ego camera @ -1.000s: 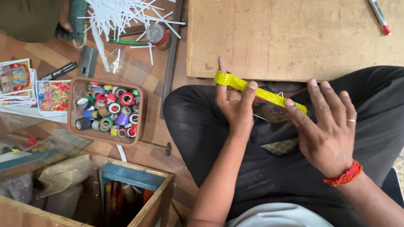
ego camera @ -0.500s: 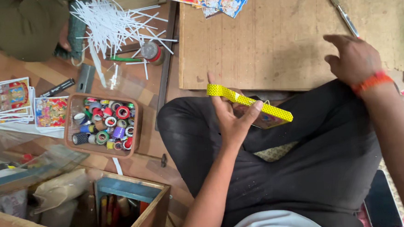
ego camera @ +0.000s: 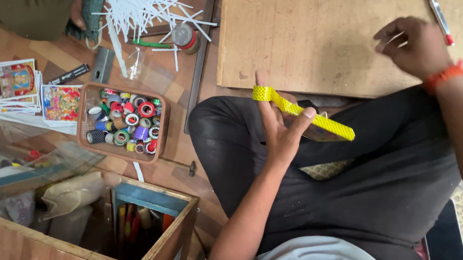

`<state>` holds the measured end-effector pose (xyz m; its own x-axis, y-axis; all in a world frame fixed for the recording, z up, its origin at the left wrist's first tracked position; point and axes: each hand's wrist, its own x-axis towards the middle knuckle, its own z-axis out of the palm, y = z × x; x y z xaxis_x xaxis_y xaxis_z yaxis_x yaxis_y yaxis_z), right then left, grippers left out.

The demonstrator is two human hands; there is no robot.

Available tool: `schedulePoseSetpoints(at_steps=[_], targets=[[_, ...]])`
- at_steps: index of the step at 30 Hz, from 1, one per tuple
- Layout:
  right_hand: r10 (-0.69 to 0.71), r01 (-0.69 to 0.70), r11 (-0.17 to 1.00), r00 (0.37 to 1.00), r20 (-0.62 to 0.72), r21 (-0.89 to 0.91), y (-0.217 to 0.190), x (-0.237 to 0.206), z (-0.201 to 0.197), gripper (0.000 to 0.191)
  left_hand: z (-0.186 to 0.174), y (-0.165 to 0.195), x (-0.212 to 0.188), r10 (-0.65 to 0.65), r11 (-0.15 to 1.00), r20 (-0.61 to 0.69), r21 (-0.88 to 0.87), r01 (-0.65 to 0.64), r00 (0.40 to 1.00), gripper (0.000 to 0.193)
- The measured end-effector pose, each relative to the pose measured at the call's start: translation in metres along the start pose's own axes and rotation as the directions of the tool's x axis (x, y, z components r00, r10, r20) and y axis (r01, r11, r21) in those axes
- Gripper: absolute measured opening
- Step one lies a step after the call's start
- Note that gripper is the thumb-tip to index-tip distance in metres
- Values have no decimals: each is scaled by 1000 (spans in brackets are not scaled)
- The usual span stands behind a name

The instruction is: The person sits on the floor and wraps small printed cards with yellow patterned tape. They place a card on a wooden board, apply tape to the edges, fold and press the tape, and use a utility knife to trim excess. The wrapped cards are stacked on the board.

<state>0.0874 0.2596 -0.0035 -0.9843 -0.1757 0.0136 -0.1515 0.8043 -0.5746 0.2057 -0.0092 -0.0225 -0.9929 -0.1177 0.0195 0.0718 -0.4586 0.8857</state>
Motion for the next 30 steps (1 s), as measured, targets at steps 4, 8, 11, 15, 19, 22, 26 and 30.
schedulePoseSetpoints(at_steps=[4, 8, 11, 15, 19, 22, 26, 30], targets=[[36, -65, 725, 998, 58, 685, -66, -56, 5, 17, -4, 2, -8, -45, 992, -29, -115, 41, 999, 115], [50, -12, 499, 999, -15, 867, -105, -107, 11, 16, -6, 3, -13, -28, 997, -23, -78, 26, 999, 114], [64, 20, 615, 995, -75, 788, -120, -117, 13, 21, -7, 5, -15, 29, 1000, -14, -1, -29, 999, 112], [-7, 111, 676, 989, -145, 729, -136, -118, 14, 27, -7, 8, -16, -33, 997, -29, -64, 31, 999, 113], [58, 46, 722, 990, -126, 690, -141, -120, 16, 28, -7, 8, -16, 10, 1000, -22, -22, -10, 1000, 112], [-12, 80, 923, 983, -181, 377, -140, -122, 16, 33, -8, 6, -16, -3, 999, -28, -42, 2, 1000, 113], [-231, 275, 958, 909, -347, 80, -142, -124, 16, 35, -9, 4, -15, 52, 998, -16, 19, -52, 999, 109], [-69, 172, 918, 956, -284, 358, -147, -124, 15, 36, -9, 6, -18, 4, 1000, -22, -3, -4, 1000, 111]])
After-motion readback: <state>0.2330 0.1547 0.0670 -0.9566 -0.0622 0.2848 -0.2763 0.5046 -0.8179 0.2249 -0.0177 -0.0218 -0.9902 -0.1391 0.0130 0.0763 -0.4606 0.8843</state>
